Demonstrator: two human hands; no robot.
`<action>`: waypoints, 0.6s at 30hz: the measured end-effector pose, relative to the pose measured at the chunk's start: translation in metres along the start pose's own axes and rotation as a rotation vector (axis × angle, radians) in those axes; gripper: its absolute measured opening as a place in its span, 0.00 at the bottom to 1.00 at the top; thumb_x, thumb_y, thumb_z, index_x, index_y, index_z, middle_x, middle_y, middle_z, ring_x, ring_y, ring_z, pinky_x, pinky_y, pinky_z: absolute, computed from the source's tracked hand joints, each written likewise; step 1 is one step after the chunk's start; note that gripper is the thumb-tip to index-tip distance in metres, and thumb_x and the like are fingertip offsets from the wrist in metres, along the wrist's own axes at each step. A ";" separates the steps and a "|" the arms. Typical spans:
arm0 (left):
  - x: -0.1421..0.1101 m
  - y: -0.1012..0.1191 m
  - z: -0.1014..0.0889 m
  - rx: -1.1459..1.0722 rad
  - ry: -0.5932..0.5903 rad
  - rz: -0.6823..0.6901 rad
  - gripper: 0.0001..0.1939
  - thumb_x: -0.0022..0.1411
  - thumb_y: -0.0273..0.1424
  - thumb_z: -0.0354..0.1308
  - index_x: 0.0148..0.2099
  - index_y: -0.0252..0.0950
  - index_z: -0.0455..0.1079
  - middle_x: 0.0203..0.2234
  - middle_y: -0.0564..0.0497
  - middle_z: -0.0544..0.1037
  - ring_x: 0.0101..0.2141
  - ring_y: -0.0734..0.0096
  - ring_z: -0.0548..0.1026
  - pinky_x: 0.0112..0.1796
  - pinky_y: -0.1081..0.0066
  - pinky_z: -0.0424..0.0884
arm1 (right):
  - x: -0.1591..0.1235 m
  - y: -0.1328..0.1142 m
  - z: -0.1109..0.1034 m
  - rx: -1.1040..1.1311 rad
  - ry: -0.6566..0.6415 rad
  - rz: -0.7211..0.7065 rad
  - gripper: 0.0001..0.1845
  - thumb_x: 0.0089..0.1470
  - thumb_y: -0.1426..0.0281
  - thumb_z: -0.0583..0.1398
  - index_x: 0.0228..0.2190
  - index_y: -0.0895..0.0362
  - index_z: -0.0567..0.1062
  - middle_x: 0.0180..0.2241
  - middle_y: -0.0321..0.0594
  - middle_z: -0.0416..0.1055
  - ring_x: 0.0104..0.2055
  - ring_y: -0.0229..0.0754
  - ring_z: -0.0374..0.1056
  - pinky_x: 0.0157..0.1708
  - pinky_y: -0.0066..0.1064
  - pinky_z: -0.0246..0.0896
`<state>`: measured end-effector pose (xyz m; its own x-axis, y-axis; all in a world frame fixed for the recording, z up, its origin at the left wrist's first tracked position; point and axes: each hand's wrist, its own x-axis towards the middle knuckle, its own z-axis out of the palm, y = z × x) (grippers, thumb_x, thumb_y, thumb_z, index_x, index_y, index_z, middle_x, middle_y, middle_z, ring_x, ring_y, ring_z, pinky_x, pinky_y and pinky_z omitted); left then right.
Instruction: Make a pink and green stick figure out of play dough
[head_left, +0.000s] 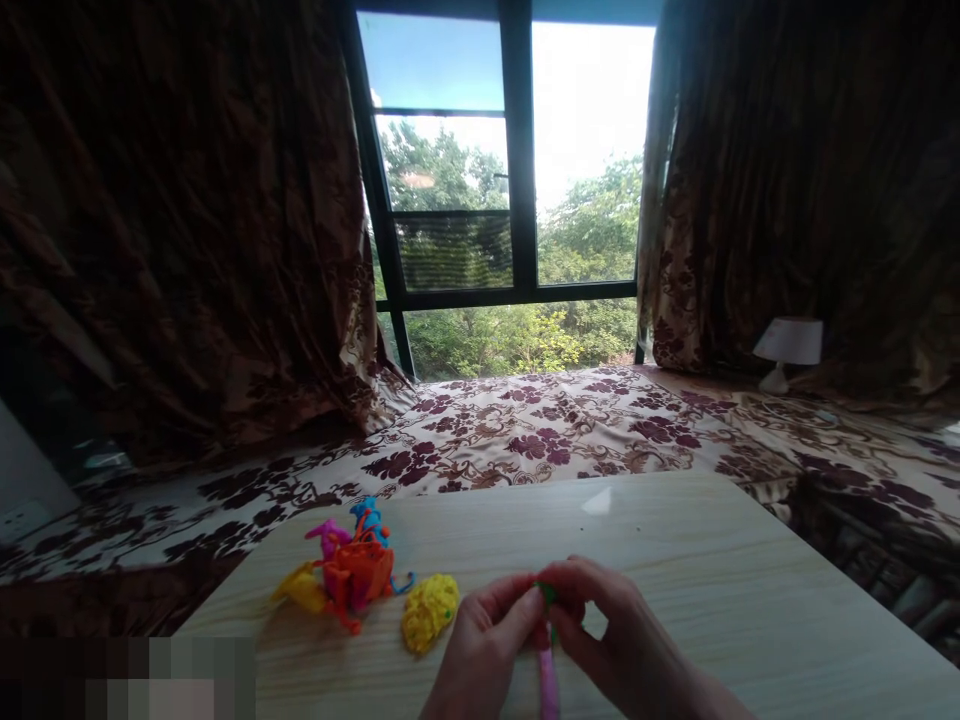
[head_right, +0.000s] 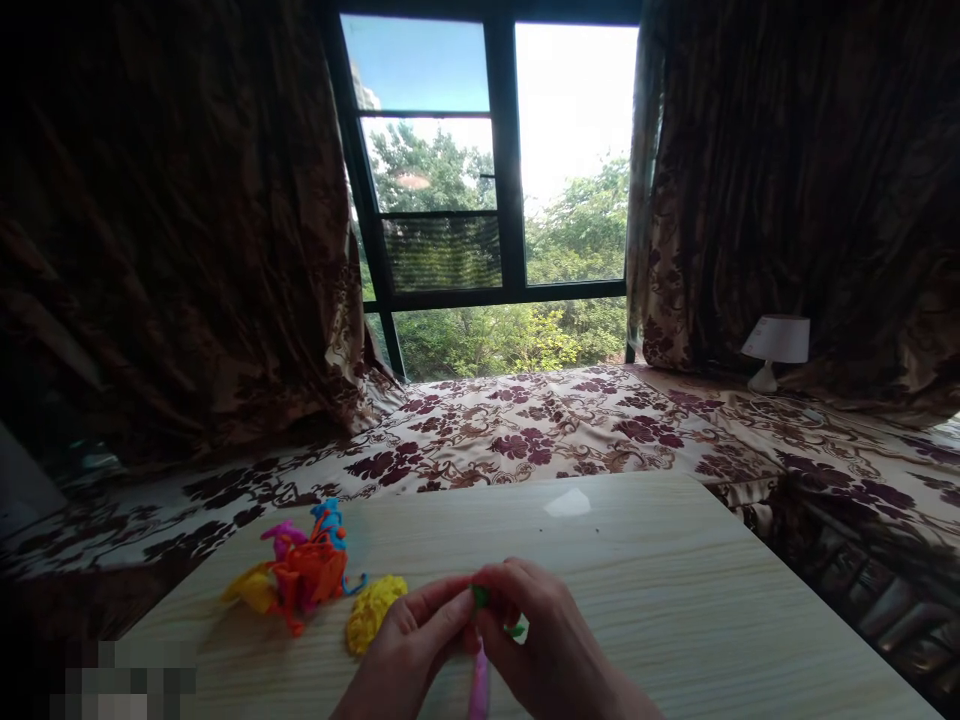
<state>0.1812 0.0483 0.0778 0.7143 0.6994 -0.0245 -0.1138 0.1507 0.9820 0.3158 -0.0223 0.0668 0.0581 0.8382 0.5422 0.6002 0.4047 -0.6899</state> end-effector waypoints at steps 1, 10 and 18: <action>0.000 0.000 0.001 -0.008 0.023 -0.005 0.16 0.54 0.38 0.55 0.40 0.33 0.74 0.28 0.47 0.76 0.27 0.73 0.68 0.31 0.74 0.65 | 0.001 0.000 -0.002 -0.004 0.006 0.008 0.11 0.49 0.78 0.55 0.35 0.55 0.69 0.27 0.34 0.64 0.28 0.34 0.61 0.29 0.26 0.57; 0.001 -0.006 -0.001 0.066 -0.021 0.000 0.14 0.51 0.36 0.58 0.39 0.33 0.75 0.23 0.49 0.75 0.27 0.72 0.69 0.31 0.74 0.65 | 0.000 0.000 -0.004 -0.162 0.017 0.012 0.06 0.44 0.79 0.56 0.25 0.57 0.67 0.22 0.31 0.61 0.24 0.32 0.57 0.25 0.25 0.52; 0.000 -0.007 -0.001 -0.043 0.023 -0.074 0.14 0.56 0.36 0.54 0.39 0.32 0.73 0.21 0.51 0.71 0.25 0.75 0.67 0.30 0.73 0.64 | 0.001 0.001 -0.005 -0.093 -0.004 0.035 0.05 0.48 0.78 0.56 0.27 0.57 0.69 0.23 0.31 0.62 0.25 0.32 0.59 0.26 0.24 0.53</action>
<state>0.1816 0.0481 0.0707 0.7056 0.7013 -0.1018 -0.0909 0.2320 0.9685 0.3200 -0.0232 0.0692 0.0775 0.8529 0.5164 0.6694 0.3393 -0.6609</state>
